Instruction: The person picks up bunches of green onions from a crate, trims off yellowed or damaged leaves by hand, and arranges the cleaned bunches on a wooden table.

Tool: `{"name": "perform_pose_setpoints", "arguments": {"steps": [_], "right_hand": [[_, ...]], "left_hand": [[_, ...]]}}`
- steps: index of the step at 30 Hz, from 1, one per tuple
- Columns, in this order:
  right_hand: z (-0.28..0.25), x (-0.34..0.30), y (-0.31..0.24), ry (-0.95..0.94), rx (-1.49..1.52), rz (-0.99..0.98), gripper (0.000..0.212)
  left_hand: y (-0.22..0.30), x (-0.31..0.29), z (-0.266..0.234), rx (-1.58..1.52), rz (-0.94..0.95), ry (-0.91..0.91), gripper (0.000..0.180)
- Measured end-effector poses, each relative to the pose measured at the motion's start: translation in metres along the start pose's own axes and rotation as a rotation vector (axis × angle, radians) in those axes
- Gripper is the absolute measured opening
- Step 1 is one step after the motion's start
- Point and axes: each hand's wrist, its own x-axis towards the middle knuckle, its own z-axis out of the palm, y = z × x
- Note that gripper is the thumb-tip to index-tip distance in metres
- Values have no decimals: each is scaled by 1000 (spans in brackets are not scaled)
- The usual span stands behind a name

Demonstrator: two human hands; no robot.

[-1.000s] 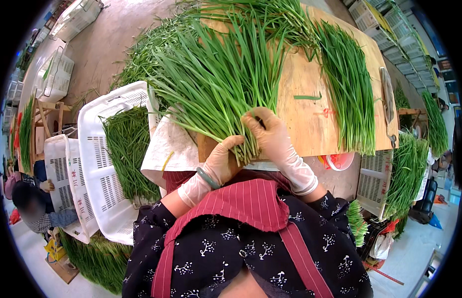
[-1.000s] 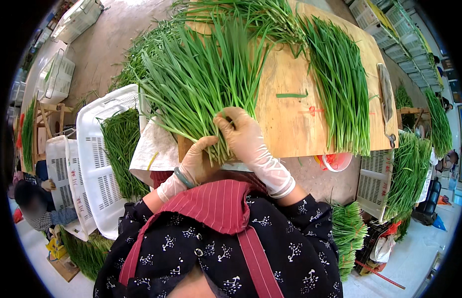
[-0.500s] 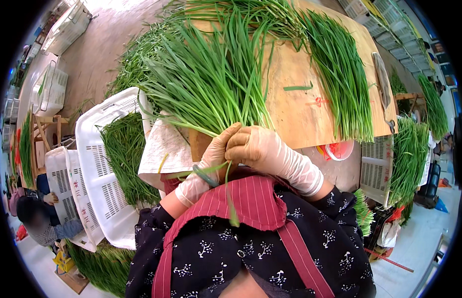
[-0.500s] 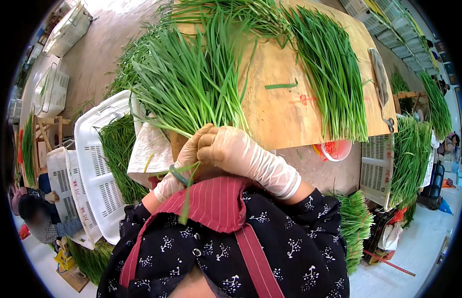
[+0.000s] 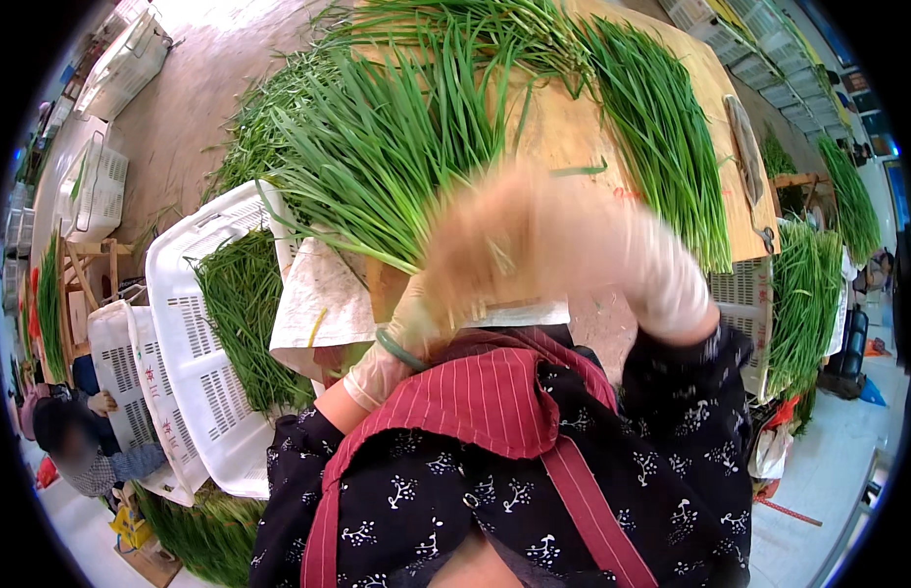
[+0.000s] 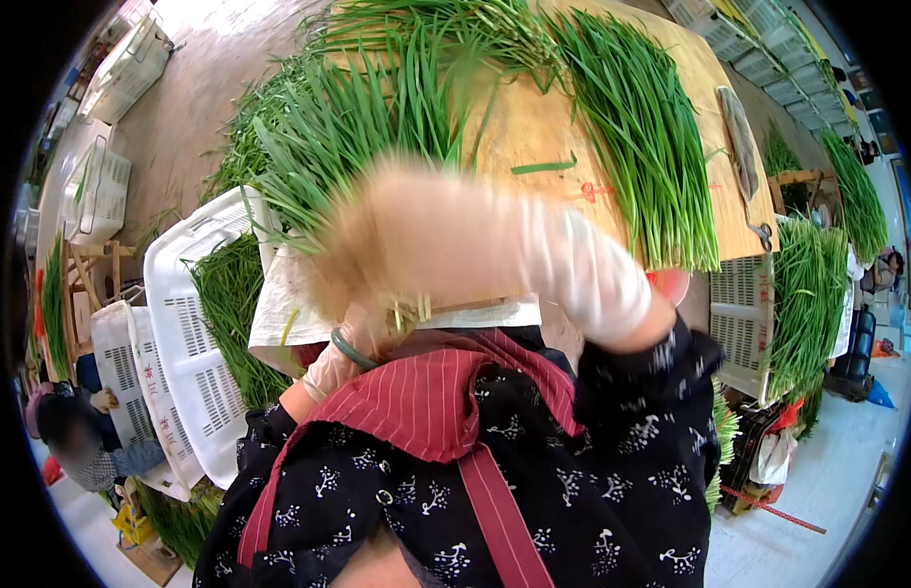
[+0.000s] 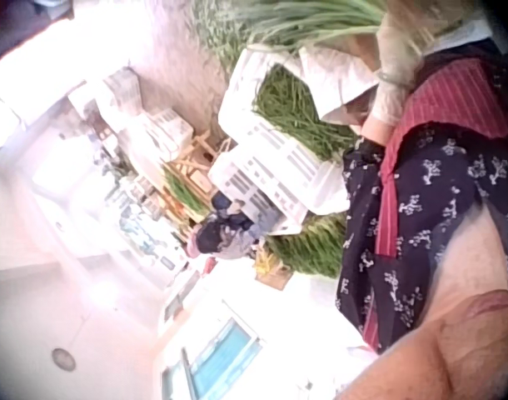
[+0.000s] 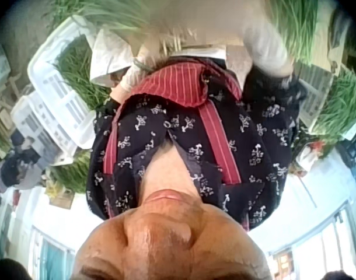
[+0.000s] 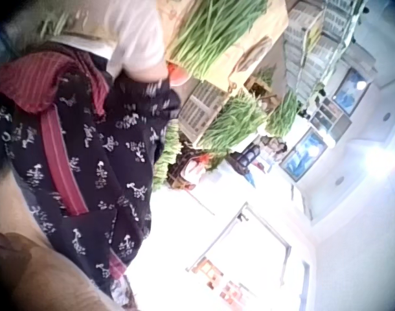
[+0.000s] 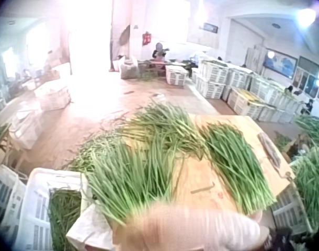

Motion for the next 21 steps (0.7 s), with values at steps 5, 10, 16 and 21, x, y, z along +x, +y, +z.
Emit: {"name": "perform_pose_setpoints", "arguments": {"steps": [5, 10, 16, 21], "right_hand": [[-55, 39, 34, 747, -971, 43, 45], [-14, -18, 96, 30, -464, 967, 63], [48, -38, 105, 463, 792, 835, 42], [50, -23, 92, 430, 912, 784, 49]], "left_hand": [[-2, -4, 27, 80, 60, -15, 31], [1, -6, 25, 109, 77, 4, 30], [0, -2, 22, 159, 39, -5, 28], [-1, -12, 27, 189, 60, -38, 31]]}}
